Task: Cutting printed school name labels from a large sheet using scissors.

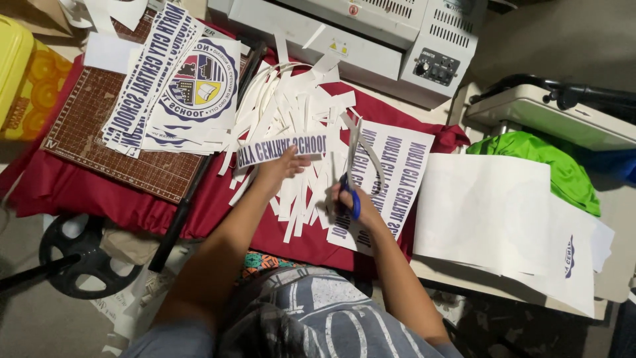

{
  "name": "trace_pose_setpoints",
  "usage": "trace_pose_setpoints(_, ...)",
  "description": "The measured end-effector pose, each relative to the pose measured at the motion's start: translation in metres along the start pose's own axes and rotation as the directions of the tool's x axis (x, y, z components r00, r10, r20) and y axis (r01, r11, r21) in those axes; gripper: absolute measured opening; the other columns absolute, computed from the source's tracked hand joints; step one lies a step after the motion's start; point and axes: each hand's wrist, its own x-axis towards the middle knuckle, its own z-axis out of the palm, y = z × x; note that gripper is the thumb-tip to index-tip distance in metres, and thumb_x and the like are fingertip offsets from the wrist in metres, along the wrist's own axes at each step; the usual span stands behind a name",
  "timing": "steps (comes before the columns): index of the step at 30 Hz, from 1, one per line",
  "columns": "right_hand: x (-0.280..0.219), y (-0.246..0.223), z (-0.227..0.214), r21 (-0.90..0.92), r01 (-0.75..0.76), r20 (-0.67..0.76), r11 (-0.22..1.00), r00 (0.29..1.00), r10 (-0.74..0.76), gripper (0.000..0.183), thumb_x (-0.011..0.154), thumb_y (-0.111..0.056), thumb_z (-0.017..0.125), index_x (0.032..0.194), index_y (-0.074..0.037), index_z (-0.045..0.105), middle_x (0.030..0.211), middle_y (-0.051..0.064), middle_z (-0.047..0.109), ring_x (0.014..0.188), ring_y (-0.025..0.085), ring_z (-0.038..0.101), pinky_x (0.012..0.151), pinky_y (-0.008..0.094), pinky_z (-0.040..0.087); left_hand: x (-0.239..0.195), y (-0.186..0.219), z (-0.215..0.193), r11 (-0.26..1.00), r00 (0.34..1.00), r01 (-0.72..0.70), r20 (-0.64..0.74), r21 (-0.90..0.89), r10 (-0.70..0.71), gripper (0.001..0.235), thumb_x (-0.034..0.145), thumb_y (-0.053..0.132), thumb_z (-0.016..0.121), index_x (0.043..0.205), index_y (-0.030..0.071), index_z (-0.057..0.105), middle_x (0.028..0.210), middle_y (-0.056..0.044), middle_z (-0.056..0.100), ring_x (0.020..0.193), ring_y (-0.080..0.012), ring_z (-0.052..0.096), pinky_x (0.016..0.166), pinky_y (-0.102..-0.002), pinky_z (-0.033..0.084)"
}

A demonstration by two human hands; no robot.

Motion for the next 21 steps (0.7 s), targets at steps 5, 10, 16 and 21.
trace_pose_setpoints(5, -0.028, -0.003, 0.011, 0.064, -0.112, 0.171, 0.992, 0.98, 0.1, 0.072, 0.083, -0.068, 0.073, 0.112, -0.003, 0.061, 0.093, 0.007, 0.064, 0.078, 0.017, 0.067, 0.071, 0.032, 0.056, -0.018, 0.034, 0.02, 0.997, 0.996, -0.08, 0.03, -0.001, 0.08, 0.033, 0.104, 0.028, 0.054, 0.12, 0.0, 0.062, 0.103, -0.016, 0.078, 0.088, -0.0197, 0.078, 0.068, -0.027, 0.058)
trace_pose_setpoints(10, -0.031, -0.013, 0.019, 0.047, -0.131, 0.243, 0.99, 0.963, 0.116, 0.081, 0.076, -0.074, 0.073, 0.113, -0.003, 0.058, 0.096, 0.006, 0.06, 0.077, 0.019, 0.067, 0.07, 0.034, 0.058, -0.022, 0.042, 0.034, 0.967, 0.998, -0.06, -0.002, 0.248, 0.062, 0.04, 0.106, 0.036, 0.051, 0.114, 0.001, 0.07, 0.098, -0.011, 0.081, 0.085, -0.0163, 0.076, 0.068, -0.026, 0.056)
trace_pose_setpoints(16, -0.028, -0.026, 0.023, 0.101, -0.12, 0.153, 0.988, 0.983, 0.103, 0.081, 0.076, -0.074, 0.074, 0.109, -0.002, 0.059, 0.09, 0.006, 0.059, 0.075, 0.018, 0.064, 0.069, 0.033, 0.057, -0.016, 0.042, 0.042, 0.929, 0.999, -0.009, 0.034, 0.37, -0.003, 0.043, 0.108, 0.038, 0.049, 0.115, 0.003, 0.074, 0.099, -0.01, 0.082, 0.08, -0.016, 0.071, 0.066, -0.025, 0.053)
trace_pose_setpoints(21, -0.027, -0.019, 0.022, 0.147, -0.121, 0.134, 0.982, 0.986, 0.102, 0.077, 0.078, -0.073, 0.073, 0.108, -0.003, 0.059, 0.086, 0.006, 0.06, 0.073, 0.017, 0.064, 0.067, 0.032, 0.057, -0.017, 0.04, 0.044, 0.962, 0.986, -0.143, 0.113, 0.232, 0.12, 0.037, 0.106, 0.03, 0.051, 0.116, 0.0, 0.069, 0.104, -0.01, 0.081, 0.085, -0.0146, 0.077, 0.069, -0.025, 0.058)
